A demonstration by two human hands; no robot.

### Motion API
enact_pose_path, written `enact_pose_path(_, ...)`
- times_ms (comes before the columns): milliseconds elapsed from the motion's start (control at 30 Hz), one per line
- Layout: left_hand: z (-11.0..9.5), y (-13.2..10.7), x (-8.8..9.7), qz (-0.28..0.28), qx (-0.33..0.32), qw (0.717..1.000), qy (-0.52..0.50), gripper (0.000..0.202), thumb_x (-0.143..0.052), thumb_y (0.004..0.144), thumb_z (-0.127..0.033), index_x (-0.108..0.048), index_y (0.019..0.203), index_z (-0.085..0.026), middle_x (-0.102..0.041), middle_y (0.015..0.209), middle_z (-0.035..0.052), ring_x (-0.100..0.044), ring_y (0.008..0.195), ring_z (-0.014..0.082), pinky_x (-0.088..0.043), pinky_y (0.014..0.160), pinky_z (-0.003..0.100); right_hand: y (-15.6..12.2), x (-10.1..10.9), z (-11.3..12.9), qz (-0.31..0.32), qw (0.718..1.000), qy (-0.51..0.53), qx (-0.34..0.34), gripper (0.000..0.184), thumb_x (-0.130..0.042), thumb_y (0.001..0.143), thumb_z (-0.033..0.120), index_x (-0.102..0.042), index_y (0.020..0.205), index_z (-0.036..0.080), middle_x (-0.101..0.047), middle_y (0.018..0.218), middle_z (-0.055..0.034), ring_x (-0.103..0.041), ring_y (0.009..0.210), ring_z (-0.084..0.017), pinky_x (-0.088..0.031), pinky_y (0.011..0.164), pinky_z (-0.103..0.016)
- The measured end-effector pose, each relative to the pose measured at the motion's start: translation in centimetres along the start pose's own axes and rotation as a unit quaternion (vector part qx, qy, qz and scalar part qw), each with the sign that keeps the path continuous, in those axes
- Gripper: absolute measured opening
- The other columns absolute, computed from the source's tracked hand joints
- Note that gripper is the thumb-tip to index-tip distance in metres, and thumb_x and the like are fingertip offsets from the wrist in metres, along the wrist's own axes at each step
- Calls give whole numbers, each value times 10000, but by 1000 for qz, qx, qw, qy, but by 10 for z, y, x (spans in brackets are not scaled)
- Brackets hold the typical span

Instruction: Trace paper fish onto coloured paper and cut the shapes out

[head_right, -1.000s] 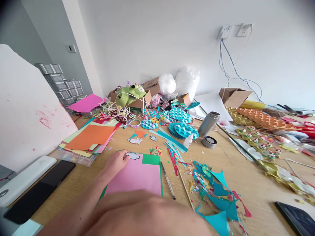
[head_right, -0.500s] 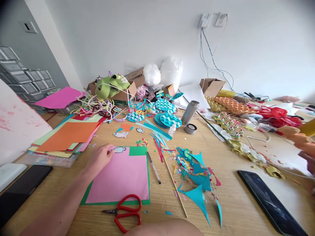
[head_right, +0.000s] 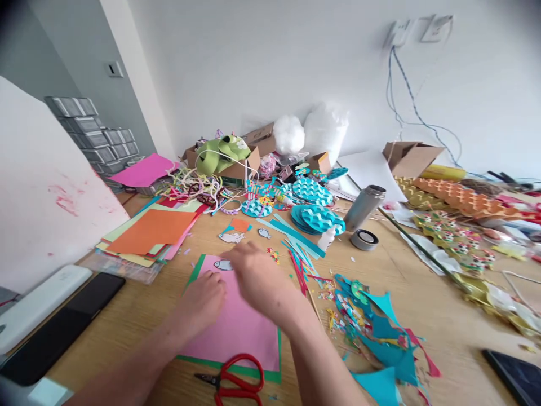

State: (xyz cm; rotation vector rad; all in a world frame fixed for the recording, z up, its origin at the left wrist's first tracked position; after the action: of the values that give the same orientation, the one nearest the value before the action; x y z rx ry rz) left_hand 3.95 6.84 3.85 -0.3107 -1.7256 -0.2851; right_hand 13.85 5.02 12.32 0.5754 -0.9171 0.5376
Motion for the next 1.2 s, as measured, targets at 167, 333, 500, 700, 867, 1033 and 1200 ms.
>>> enact_pose_path(167, -13, -6, -2, 84, -4, 993, 88, 280, -407, 840, -74, -675, 919, -81, -641, 950, 159, -589, 903, 267, -503, 740, 379, 47, -32, -74, 69, 986, -108, -105, 288, -489, 865, 89, -681, 1054, 193, -602, 1026, -95, -496, 992, -214, -378, 860, -310)
enact_pose_path(333, -16, -6, -3, 103, -18, 988, 117, 337, -382, 777, 14, -669, 932, -72, -629, 926, 158, -589, 907, 263, -514, 747, 375, 41, -65, -77, 100, 985, -119, -72, 297, -452, 880, 101, -681, 1030, 215, -565, 1027, -91, -460, 957, -208, -362, 814, -291)
enact_pose_path(500, -16, -7, -6, 105, -15, 988, 116, 365, -369, 766, 32, -660, 967, -62, -624, 939, 162, -589, 899, 266, -527, 726, 373, 39, -71, -81, 145, 975, -135, -100, 369, -403, 871, 68, -665, 1080, 223, -538, 980, -106, -457, 926, -212, -357, 775, -292)
enact_pose_path(700, -15, -7, -9, 90, -5, 990, 106, 334, -394, 812, -14, -641, 1032, -59, -616, 1018, 174, -580, 951, 267, -525, 755, 370, 36, -65, -81, 184, 967, -124, -123, 333, -431, 868, 78, -671, 1064, 200, -547, 965, -113, -467, 972, -220, -352, 794, -284)
enact_pose_path(867, -12, -4, -6, 26, 2, 995, 94, 430, -463, 882, -196, -486, 1294, -75, -530, 1263, 205, -541, 1056, 290, -510, 804, 409, 36, -64, -80, 185, 968, -118, -117, 316, -414, 885, 94, -675, 1039, 182, -560, 951, -115, -484, 965, -216, -349, 800, -281)
enact_pose_path(1033, -9, -1, -8, 27, 1, 996, 87, 462, -507, 881, -314, -508, 1273, -71, -529, 1272, 209, -514, 1089, 299, -479, 846, 431, 35, -61, -87, 188, 967, -125, -121, 337, -391, 895, 106, -667, 1075, 179, -575, 949, -116, -502, 942, -217, -349, 793, -289)
enact_pose_path(1200, -7, -1, -12, 19, 4, 995, 99, 454, -480, 890, -343, -520, 1265, -91, -520, 1292, 198, -494, 1115, 296, -453, 863, 418, 31, -44, -103, 170, 962, -147, -156, 393, -372, 889, 91, -658, 1145, 177, -583, 959, -131, -502, 967, -236, -344, 820, -305)
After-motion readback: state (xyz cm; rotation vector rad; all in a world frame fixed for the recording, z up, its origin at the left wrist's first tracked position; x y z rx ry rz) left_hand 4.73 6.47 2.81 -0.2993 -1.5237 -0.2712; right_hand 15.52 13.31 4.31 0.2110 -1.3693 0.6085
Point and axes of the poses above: each hand's wrist, its own y-axis towards the middle knuckle, its own x-axis out of the back of the hand, z = x × y, the point moved 7 cm from there along y, towards the middle knuckle
